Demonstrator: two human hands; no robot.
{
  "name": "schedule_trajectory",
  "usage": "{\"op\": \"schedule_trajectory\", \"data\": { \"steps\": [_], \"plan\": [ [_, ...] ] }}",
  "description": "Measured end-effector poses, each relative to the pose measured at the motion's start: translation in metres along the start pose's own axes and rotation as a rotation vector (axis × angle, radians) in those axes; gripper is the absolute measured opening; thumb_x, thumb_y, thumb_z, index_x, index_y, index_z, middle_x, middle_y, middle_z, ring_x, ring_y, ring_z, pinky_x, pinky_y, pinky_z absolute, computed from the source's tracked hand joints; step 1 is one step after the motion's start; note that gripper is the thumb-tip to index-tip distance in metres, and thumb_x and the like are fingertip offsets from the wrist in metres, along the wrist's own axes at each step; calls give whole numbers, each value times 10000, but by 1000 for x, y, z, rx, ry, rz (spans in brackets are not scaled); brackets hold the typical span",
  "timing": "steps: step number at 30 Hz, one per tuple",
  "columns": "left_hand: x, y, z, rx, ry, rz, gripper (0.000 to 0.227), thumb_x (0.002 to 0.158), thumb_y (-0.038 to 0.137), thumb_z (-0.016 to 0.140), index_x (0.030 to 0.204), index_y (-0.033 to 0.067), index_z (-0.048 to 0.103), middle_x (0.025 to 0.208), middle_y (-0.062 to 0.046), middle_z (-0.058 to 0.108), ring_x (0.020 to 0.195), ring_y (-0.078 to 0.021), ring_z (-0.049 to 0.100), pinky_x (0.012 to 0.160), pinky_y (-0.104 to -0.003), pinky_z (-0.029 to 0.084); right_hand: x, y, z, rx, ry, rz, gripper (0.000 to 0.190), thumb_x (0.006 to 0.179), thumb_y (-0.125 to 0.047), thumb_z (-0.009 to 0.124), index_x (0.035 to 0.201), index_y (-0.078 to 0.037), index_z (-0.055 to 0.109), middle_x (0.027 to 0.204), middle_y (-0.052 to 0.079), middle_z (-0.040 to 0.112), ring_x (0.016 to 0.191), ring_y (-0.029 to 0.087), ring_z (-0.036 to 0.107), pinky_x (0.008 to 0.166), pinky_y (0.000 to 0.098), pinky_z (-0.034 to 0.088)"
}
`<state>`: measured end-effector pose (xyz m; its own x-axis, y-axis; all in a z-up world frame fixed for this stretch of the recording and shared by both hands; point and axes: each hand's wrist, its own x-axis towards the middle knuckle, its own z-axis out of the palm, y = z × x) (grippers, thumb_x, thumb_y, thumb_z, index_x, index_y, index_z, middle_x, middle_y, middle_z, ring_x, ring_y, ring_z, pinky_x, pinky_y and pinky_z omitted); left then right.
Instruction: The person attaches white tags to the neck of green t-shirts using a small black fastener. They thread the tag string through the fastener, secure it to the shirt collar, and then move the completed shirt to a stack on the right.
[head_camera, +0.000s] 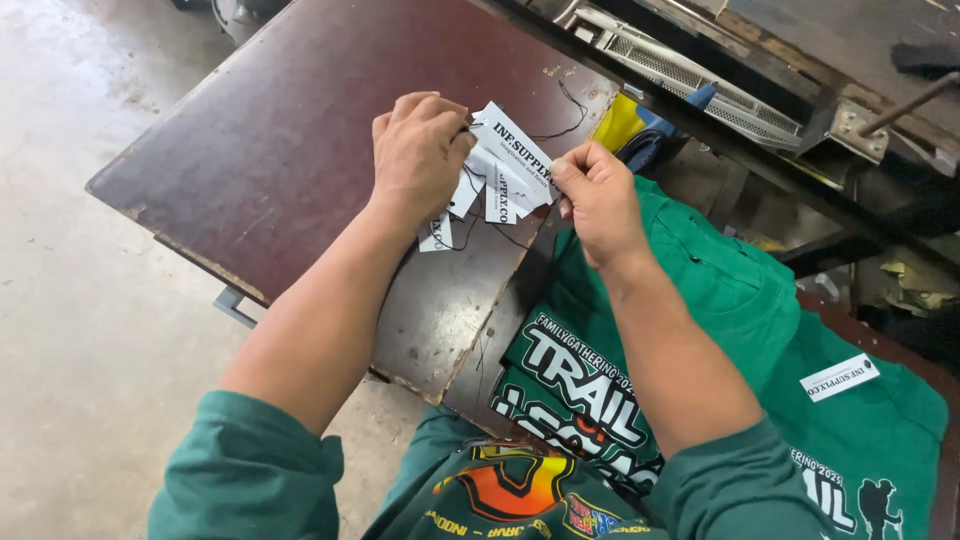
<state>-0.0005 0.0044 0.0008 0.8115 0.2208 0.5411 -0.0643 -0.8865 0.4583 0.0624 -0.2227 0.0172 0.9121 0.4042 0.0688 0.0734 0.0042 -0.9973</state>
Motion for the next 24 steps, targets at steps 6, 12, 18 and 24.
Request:
{"op": "schedule_trajectory", "data": {
  "steps": [6, 12, 18, 24],
  "plan": [
    [-4, 26, -36, -208, 118, 136, 132, 1004, 219, 620, 1023, 158, 736, 1017, 52, 750, 1078, -205, 655, 949, -411, 373, -20, -9, -8, 149, -20, 112, 167, 985, -124, 650, 851, -143, 552, 661, 5, 521, 461, 76, 449, 400, 210, 276],
    [8, 53, -56, -413, 53, -118, 139, 1009, 180, 609, 955, 110, 716, 715, 30, 680, 648, -104, 581, 610, -301, 468, -37, -51, -9, 227, -55, 115, 191, 977, -141, 675, 850, -152, 534, 688, 17, 524, 506, 114, 500, 455, 224, 357],
    [22, 92, -86, -470, 284, 14, 128, 1001, 103, 585, 941, 112, 698, 858, 35, 738, 779, -86, 647, 724, -271, 522, -46, -68, -9, 282, -60, 79, 143, 964, -126, 686, 890, -117, 564, 740, 53, 616, 555, 149, 582, 491, 251, 432],
    [21, 115, -79, -831, 156, -237, 258, 1059, 146, 575, 808, 128, 520, 655, 26, 493, 543, -68, 482, 459, -238, 407, -55, -70, -16, 381, -108, 66, 150, 970, -108, 675, 889, -114, 548, 695, 69, 595, 521, 156, 554, 459, 253, 380]
  ]
}}
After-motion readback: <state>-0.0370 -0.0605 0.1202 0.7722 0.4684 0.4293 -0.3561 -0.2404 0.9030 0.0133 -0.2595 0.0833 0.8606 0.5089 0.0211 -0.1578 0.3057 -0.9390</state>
